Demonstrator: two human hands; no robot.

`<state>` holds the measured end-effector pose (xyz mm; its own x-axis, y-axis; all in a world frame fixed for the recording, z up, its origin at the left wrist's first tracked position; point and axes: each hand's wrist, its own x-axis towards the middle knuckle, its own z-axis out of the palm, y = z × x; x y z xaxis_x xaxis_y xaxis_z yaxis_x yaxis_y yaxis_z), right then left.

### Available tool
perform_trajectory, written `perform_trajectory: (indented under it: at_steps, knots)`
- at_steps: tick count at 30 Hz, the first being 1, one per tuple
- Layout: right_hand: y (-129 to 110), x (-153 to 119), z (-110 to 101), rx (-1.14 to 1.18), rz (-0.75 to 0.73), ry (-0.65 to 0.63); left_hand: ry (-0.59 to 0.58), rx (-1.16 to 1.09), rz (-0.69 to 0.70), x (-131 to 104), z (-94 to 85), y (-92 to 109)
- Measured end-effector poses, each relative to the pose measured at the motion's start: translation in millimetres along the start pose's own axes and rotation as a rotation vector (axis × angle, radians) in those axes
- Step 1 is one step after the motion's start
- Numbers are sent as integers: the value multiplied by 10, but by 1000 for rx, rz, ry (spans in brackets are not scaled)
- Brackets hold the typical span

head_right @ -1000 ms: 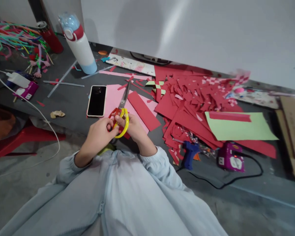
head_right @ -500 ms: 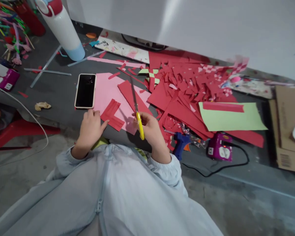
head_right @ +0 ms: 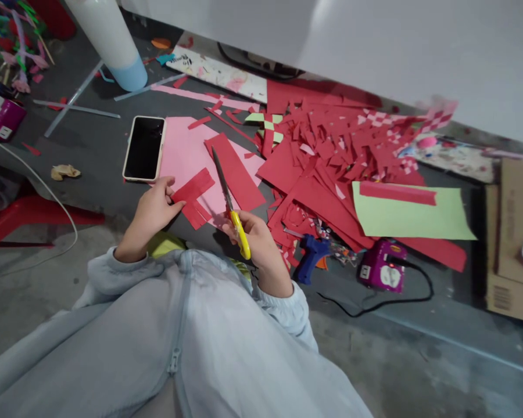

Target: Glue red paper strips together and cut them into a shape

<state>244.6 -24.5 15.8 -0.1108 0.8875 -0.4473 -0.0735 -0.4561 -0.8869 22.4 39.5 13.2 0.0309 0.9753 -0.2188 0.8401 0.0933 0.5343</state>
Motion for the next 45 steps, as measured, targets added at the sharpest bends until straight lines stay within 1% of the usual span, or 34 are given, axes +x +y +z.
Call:
perform_trajectory:
  at_steps: [4, 7, 10, 13, 16, 24, 27, 31, 34, 36, 40, 45]
  knots:
    - [29, -15, -11, 45, 19, -28, -71, -147, 28, 61, -42, -47]
    - [61, -26, -20, 90, 25, -61, -53, -401, 21, 96, -73, -73]
    - [103, -31, -31, 117, 13, -96, -72, -680, -16, 104, -107, -55]
    - [138, -32, -42, 90, -4, -122, -62, -805, -41, 95, -158, -6]
    - [152, -29, -43, 71, -23, -167, -54, -858, -45, 84, -217, 43]
    - [209, 7, 11, 167, -106, -234, -54, -1049, -20, 55, -368, 172]
    - [236, 20, -1, 182, -129, -290, -6, -1069, -4, 49, -416, 214]
    - [241, 29, -31, 148, -182, -363, 62, -1094, 32, 54, -447, 238]
    - [228, 30, -31, 102, -216, -366, 69, -1099, 22, 57, -452, 245]
    - [220, 29, -18, 88, -200, -361, 70, -1107, 14, 53, -455, 251]
    - [197, 25, 15, 145, -142, -323, 66, -1111, -16, 38, -466, 270]
    - [134, 18, 39, 181, -131, -307, 59, -1095, -61, 18, -473, 293]
